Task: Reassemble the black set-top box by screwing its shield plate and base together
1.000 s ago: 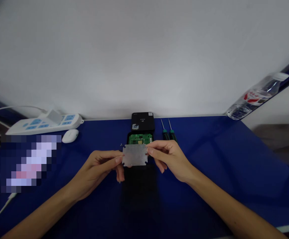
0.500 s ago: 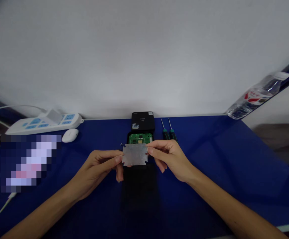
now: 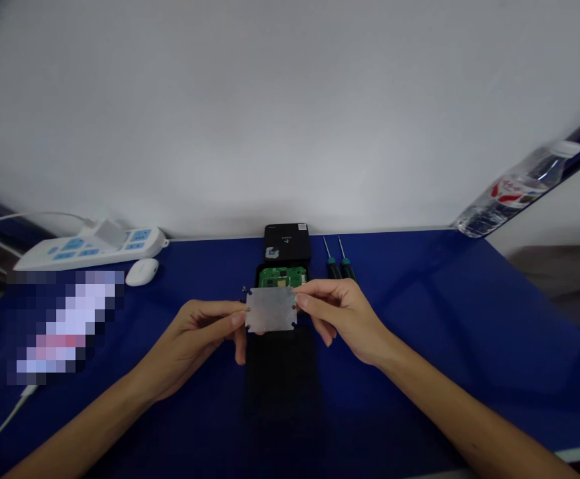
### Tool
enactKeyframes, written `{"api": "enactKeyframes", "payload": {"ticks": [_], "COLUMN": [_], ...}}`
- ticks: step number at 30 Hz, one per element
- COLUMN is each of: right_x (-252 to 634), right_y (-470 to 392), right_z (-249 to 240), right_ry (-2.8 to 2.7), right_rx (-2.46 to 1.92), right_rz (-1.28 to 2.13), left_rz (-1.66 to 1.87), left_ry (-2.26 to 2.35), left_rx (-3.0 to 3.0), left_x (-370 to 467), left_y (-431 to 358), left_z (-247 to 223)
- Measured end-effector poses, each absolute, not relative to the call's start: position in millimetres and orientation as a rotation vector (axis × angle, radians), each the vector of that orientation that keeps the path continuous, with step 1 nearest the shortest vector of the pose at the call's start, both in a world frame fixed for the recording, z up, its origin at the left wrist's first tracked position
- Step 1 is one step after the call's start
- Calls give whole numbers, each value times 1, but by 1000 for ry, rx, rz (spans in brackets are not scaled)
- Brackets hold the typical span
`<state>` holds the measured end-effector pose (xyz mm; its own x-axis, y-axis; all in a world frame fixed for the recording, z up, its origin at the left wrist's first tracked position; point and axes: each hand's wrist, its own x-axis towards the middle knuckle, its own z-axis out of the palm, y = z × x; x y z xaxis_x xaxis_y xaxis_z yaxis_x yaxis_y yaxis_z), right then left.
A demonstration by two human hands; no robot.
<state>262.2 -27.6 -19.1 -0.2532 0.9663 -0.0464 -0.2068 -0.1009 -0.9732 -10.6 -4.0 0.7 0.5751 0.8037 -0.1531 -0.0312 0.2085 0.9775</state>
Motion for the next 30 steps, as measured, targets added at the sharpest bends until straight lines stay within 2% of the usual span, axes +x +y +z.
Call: {"api": "enactKeyframes", "payload": {"ticks": [6,19,30], "right_x": [261,251,251], "right_y": [-31,-34,-34], "right_z": [-19,-22,-25], "right_ry": [-1181,-1158,-1150], "right_rx": [-960,-934,-965], "right_rz": [1560,1604,1602], "left_rz": [776,798,782], "left_ry": [703,944,915], "left_rx": [1205,1579,1572], "left_x": [-13,-9,-7], "left_y": [-1,-12,-15], "left_z": [-10,-6,-5]}}
